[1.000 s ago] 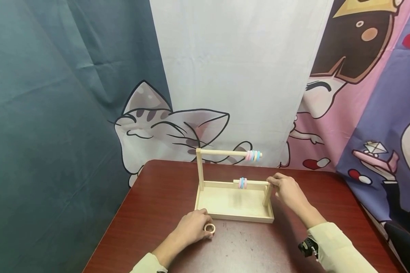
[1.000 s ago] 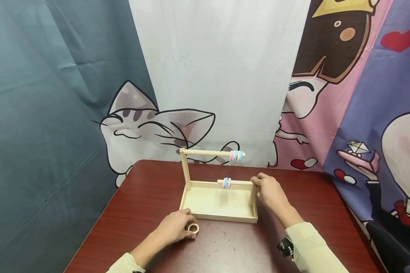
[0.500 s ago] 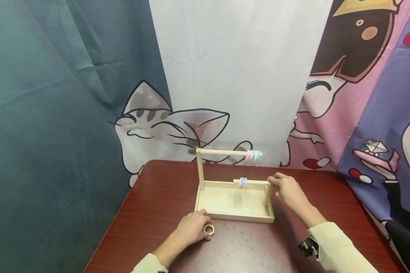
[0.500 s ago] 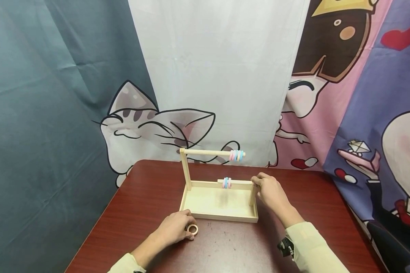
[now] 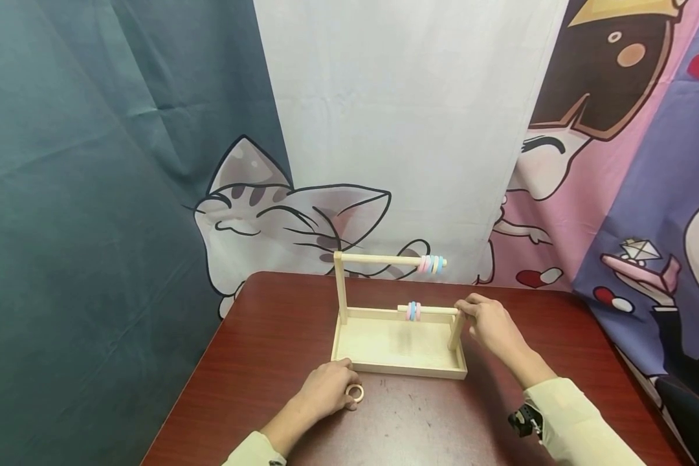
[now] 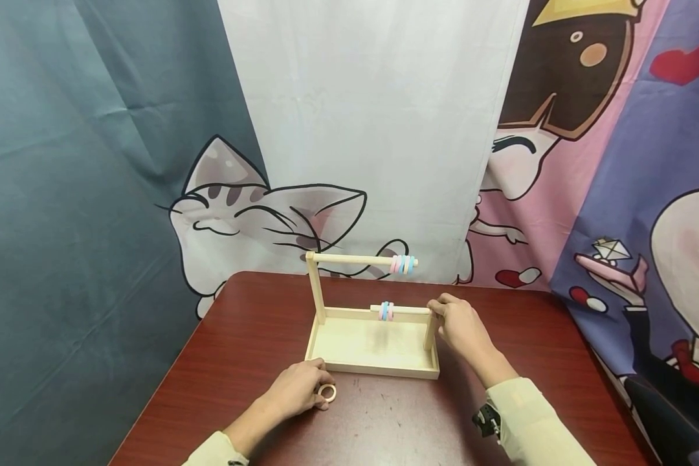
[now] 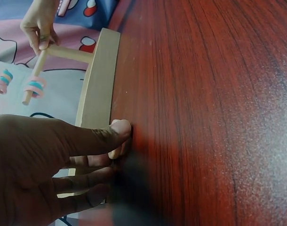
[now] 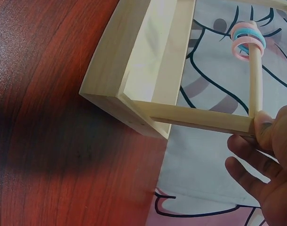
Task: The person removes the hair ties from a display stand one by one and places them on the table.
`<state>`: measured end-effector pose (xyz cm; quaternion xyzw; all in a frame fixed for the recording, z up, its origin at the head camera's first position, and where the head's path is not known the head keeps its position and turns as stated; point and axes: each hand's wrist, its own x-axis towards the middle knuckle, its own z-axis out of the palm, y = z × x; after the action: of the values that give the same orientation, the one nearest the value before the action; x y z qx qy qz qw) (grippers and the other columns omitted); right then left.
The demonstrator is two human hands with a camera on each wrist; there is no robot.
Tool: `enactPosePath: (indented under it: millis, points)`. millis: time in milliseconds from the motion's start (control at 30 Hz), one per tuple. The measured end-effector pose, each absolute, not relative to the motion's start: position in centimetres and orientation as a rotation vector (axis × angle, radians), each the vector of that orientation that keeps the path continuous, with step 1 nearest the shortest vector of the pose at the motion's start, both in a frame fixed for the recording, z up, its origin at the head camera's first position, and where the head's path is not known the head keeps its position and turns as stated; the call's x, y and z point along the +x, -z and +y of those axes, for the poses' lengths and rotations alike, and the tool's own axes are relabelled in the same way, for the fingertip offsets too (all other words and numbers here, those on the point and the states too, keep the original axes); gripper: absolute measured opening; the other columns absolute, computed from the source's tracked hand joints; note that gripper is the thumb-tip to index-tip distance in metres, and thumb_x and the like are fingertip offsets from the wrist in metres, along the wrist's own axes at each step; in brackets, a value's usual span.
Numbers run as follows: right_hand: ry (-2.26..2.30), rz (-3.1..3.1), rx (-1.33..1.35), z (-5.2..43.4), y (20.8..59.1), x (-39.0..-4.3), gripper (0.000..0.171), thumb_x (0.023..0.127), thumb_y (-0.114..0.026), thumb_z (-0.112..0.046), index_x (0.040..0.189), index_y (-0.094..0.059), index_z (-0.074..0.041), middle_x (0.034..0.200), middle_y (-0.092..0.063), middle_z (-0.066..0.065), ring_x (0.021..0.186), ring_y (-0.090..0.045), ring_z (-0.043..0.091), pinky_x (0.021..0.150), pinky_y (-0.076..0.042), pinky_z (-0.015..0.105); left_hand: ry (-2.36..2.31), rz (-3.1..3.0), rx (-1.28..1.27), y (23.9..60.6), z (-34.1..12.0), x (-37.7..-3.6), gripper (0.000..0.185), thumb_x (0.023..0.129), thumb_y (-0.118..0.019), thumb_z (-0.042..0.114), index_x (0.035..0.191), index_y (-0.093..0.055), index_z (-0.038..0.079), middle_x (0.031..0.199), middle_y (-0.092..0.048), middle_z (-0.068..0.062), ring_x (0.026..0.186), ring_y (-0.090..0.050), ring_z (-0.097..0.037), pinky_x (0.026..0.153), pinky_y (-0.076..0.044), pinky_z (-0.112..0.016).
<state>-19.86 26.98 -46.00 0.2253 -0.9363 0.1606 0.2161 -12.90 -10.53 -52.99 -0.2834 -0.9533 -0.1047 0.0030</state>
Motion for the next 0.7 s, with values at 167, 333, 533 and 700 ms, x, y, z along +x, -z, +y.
enactPosePath:
  millis: [167,333,533,700]
  points:
    - [-0.452,-2.611,0.615,26.98,46.06,-19.8,0.029,0.087,-0.072,0.015,0.101,-0.082,-0.009,0.089,-0.07,0.001,0.069,-0.056,0.013,0.061,-0.048,0.035,0.332,-2.987,-0.897,52.98,-10.63,-12.88,0.038,0.071,-0.104,0.033,0.104,-0.087,0.024,0.092,-0.064,0.012,0.073,-0.051,-0.001,0.062,-0.051,-0.026]
    - [-0.461,-2.638,0.6,26.97,46.04,-19.74,0.032,0.086,-0.071,0.016,0.102,-0.082,-0.01,0.091,-0.07,0.002,0.07,-0.056,0.013,0.06,-0.047,0.034,0.365,-3.002,-0.911,52.9,-10.75,-12.91,0.046,0.071,-0.104,0.035,0.113,-0.087,0.024,0.097,-0.067,0.012,0.077,-0.056,-0.003,0.068,-0.056,-0.029]
    - [-0.466,-2.609,0.614,27.15,46.0,-20.2,0.028,0.089,-0.073,0.013,0.103,-0.083,-0.009,0.093,-0.073,0.003,0.07,-0.057,0.014,0.061,-0.049,0.034,0.392,-3.0,-0.919,52.63,-10.89,-13.29,0.049,0.075,-0.101,0.039,0.118,-0.085,0.023,0.101,-0.07,0.009,0.08,-0.061,-0.005,0.071,-0.057,-0.031]
    - [-0.475,-2.61,0.618,27.17,46.04,-20.22,0.028,0.089,-0.074,0.013,0.104,-0.084,-0.008,0.094,-0.074,0.004,0.071,-0.058,0.014,0.061,-0.05,0.034,0.466,-2.973,-0.9,52.57,-10.92,-13.71,0.03,0.089,-0.093,0.036,0.114,-0.085,0.02,0.102,-0.073,0.006,0.08,-0.064,-0.006,0.071,-0.057,-0.031]
